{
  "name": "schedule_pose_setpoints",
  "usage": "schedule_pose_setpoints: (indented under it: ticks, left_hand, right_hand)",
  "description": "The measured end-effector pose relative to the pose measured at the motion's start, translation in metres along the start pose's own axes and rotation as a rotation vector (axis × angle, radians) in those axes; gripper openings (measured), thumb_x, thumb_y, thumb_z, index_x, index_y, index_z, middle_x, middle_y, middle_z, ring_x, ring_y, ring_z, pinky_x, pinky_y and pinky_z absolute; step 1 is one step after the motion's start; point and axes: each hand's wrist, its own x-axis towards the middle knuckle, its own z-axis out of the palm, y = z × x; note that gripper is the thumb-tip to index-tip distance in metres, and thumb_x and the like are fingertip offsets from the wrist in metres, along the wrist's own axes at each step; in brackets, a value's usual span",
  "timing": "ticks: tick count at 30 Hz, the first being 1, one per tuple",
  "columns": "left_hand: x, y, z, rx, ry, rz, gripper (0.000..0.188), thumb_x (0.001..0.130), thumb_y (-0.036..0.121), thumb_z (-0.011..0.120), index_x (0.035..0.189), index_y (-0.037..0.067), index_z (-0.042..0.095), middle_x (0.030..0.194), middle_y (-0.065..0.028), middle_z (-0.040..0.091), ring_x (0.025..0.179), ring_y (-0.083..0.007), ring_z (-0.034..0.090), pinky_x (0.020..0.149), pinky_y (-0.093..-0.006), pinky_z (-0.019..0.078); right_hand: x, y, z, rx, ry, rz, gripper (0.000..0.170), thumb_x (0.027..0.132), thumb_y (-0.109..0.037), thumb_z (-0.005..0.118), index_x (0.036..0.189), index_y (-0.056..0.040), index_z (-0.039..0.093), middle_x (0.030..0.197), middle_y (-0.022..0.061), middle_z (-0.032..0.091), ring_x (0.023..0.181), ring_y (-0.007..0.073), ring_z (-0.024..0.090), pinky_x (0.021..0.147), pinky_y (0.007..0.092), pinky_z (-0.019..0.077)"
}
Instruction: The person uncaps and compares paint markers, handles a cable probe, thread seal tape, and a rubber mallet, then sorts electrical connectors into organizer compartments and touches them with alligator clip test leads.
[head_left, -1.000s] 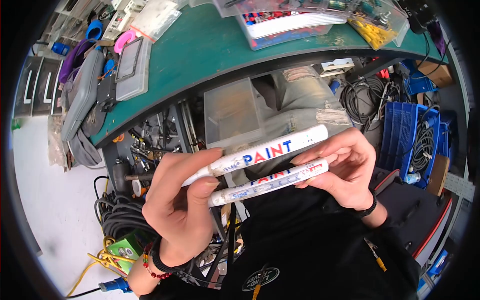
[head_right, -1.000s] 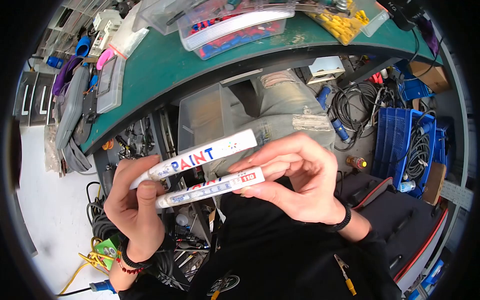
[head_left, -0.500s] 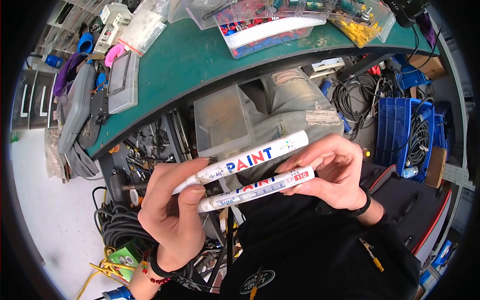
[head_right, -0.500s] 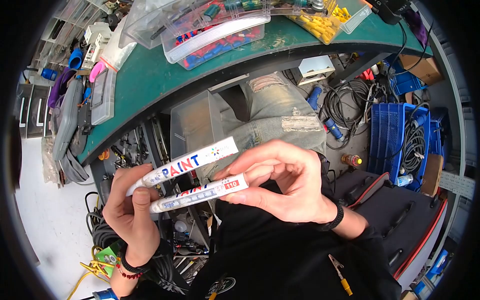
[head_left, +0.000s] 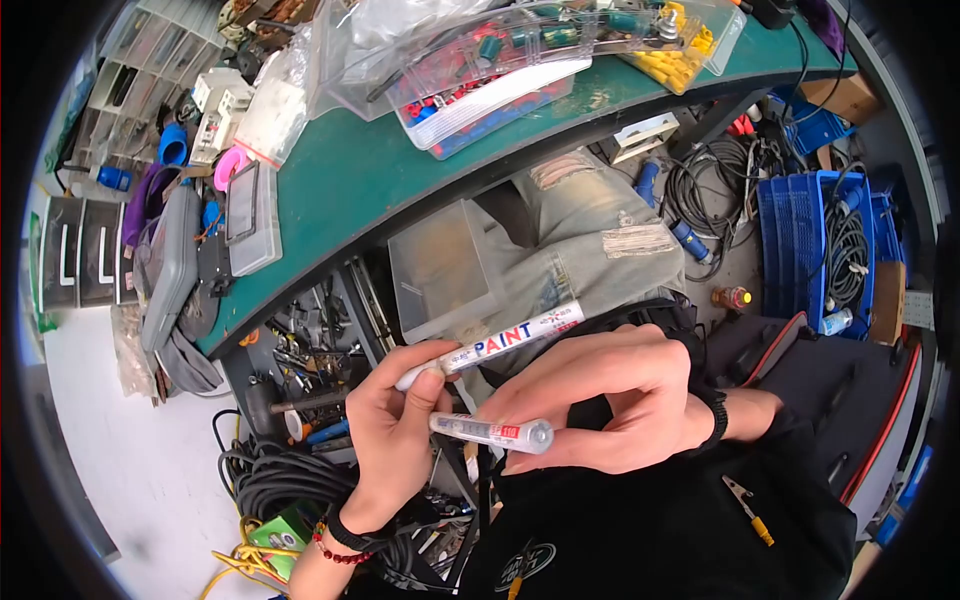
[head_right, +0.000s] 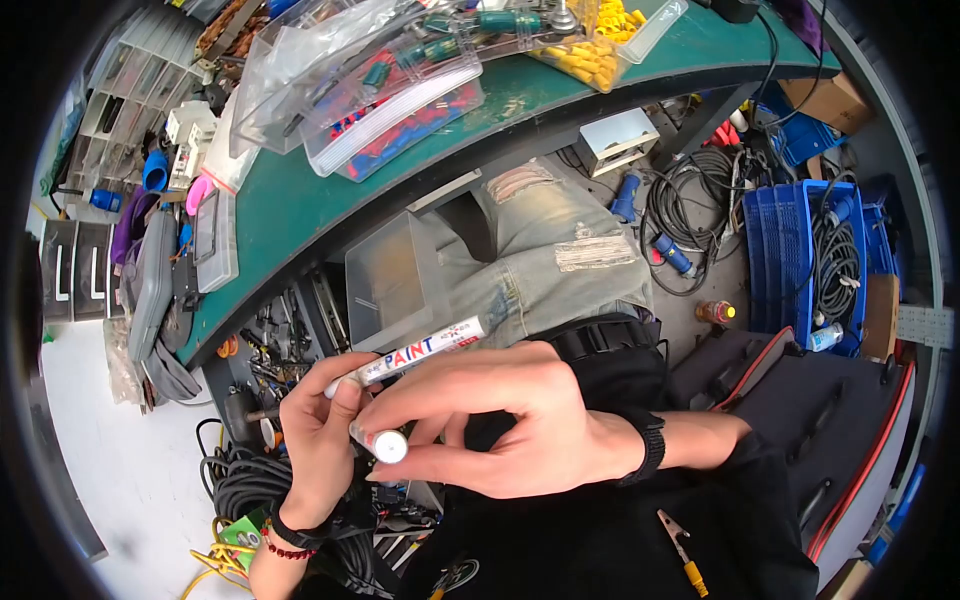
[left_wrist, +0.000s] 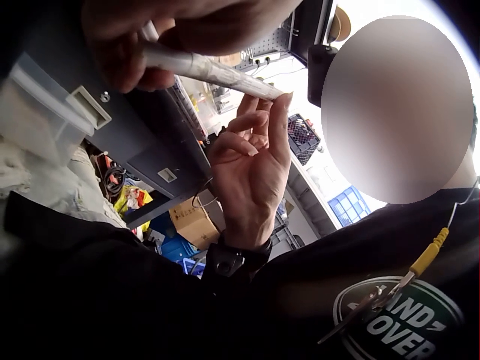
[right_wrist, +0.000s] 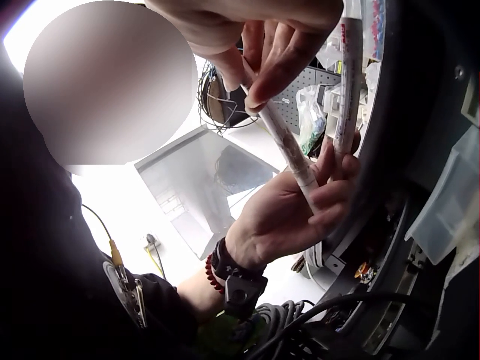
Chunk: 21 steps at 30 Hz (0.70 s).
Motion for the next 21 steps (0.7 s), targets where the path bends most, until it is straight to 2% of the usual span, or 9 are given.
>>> schedule_pose_setpoints:
  ticks: [7, 9, 10, 11, 13, 14, 17, 19, 21]
  left_hand:
    - [-0.001, 0.005, -0.001, 0.002, 0.034, 0.001, 0.021, 0.097, 0.010, 0.057, 0.113, -0.003, 0.063, 0.086, -0.0048, 0.061, 0.062, -0.0063, 0.050, 0.055, -0.0196, 0.0396]
    - [-0.002, 0.005, 0.001, 0.004, 0.048, 0.101, 0.021, 0.096, 0.009, 0.057, 0.113, -0.003, 0.063, 0.089, -0.0046, 0.060, 0.065, -0.0063, 0.051, 0.055, -0.0196, 0.0402]
    - [-0.002, 0.006, -0.001, -0.003, 0.038, 0.114, 0.021, 0.096, 0.009, 0.058, 0.113, -0.003, 0.063, 0.090, -0.0043, 0.060, 0.067, -0.0062, 0.052, 0.054, -0.0191, 0.0401]
    - [-0.003, 0.008, -0.001, 0.003, 0.054, 0.113, 0.021, 0.096, 0.009, 0.058, 0.113, -0.003, 0.063, 0.090, -0.0043, 0.060, 0.067, -0.0062, 0.052, 0.054, -0.0191, 0.0401]
    - [-0.006, 0.017, -0.001, 0.011, 0.040, 0.107, 0.022, 0.097, 0.010, 0.058, 0.113, -0.002, 0.064, 0.090, -0.0041, 0.060, 0.068, -0.0060, 0.054, 0.052, -0.0187, 0.0401]
    - [-0.007, 0.020, -0.002, 0.005, 0.040, 0.094, 0.023, 0.097, 0.011, 0.057, 0.114, -0.002, 0.064, 0.091, -0.0052, 0.060, 0.068, -0.0064, 0.056, 0.050, -0.0186, 0.0419]
    - [-0.006, 0.022, -0.003, -0.027, 0.064, 0.119, 0.024, 0.097, 0.012, 0.057, 0.115, -0.002, 0.064, 0.091, -0.0067, 0.060, 0.067, -0.0073, 0.058, 0.049, -0.0194, 0.0448]
    - [-0.005, 0.021, -0.004, -0.065, 0.061, 0.121, 0.024, 0.097, 0.012, 0.057, 0.115, -0.003, 0.063, 0.092, -0.0081, 0.060, 0.066, -0.0084, 0.059, 0.050, -0.0201, 0.0470]
    - [-0.004, 0.019, -0.004, -0.005, 0.073, 0.174, 0.033, 0.099, 0.021, 0.055, 0.117, -0.006, 0.060, 0.090, -0.0127, 0.062, 0.060, -0.0122, 0.060, 0.049, -0.0226, 0.0467]
  right_hand:
    - [0.003, -0.001, -0.003, 0.004, -0.022, 0.011, 0.027, 0.074, 0.006, 0.078, 0.100, 0.0021, 0.071, 0.096, 0.0124, 0.071, 0.074, 0.0110, 0.070, 0.055, 0.0195, 0.0545]
    - [0.004, -0.002, -0.006, -0.063, -0.035, 0.055, 0.027, 0.076, 0.007, 0.075, 0.102, 0.0044, 0.069, 0.098, 0.0139, 0.071, 0.077, 0.0130, 0.071, 0.059, 0.0216, 0.0567]
    - [0.002, -0.002, -0.006, 0.013, -0.011, 0.142, 0.027, 0.078, 0.006, 0.073, 0.105, 0.0063, 0.067, 0.099, 0.0134, 0.072, 0.079, 0.0149, 0.071, 0.066, 0.0241, 0.0585]
    - [-0.002, -0.001, -0.009, 0.093, -0.008, 0.221, 0.031, 0.083, 0.005, 0.068, 0.113, 0.0084, 0.061, 0.104, 0.0179, 0.069, 0.083, 0.0200, 0.071, 0.072, 0.0277, 0.0594]
    - [-0.001, -0.002, -0.007, 0.324, 0.088, 0.162, 0.031, 0.089, 0.004, 0.061, 0.118, 0.0094, 0.052, 0.110, 0.0256, 0.065, 0.089, 0.0269, 0.070, 0.074, 0.0330, 0.0603]
    - [-0.002, 0.000, -0.013, 0.257, 0.043, 0.101, 0.028, 0.094, 0.001, 0.053, 0.120, 0.0082, 0.043, 0.111, 0.0325, 0.060, 0.095, 0.0323, 0.068, 0.073, 0.0376, 0.0612]
    - [-0.001, 0.000, -0.016, 0.208, 0.139, 0.028, 0.027, 0.100, -0.017, 0.049, 0.113, 0.0030, 0.036, 0.103, 0.0332, 0.062, 0.079, 0.0349, 0.071, 0.068, 0.0398, 0.0617]
    - [-0.001, -0.001, -0.020, 0.175, 0.173, 0.033, 0.029, 0.101, -0.022, 0.045, 0.112, 0.0018, 0.035, 0.101, 0.0328, 0.062, 0.072, 0.0344, 0.070, 0.066, 0.0385, 0.0615]
    - [-0.002, -0.001, -0.024, 0.142, 0.209, 0.036, 0.031, 0.102, -0.027, 0.042, 0.112, 0.0006, 0.034, 0.099, 0.0324, 0.063, 0.064, 0.0340, 0.070, 0.063, 0.0372, 0.0613]
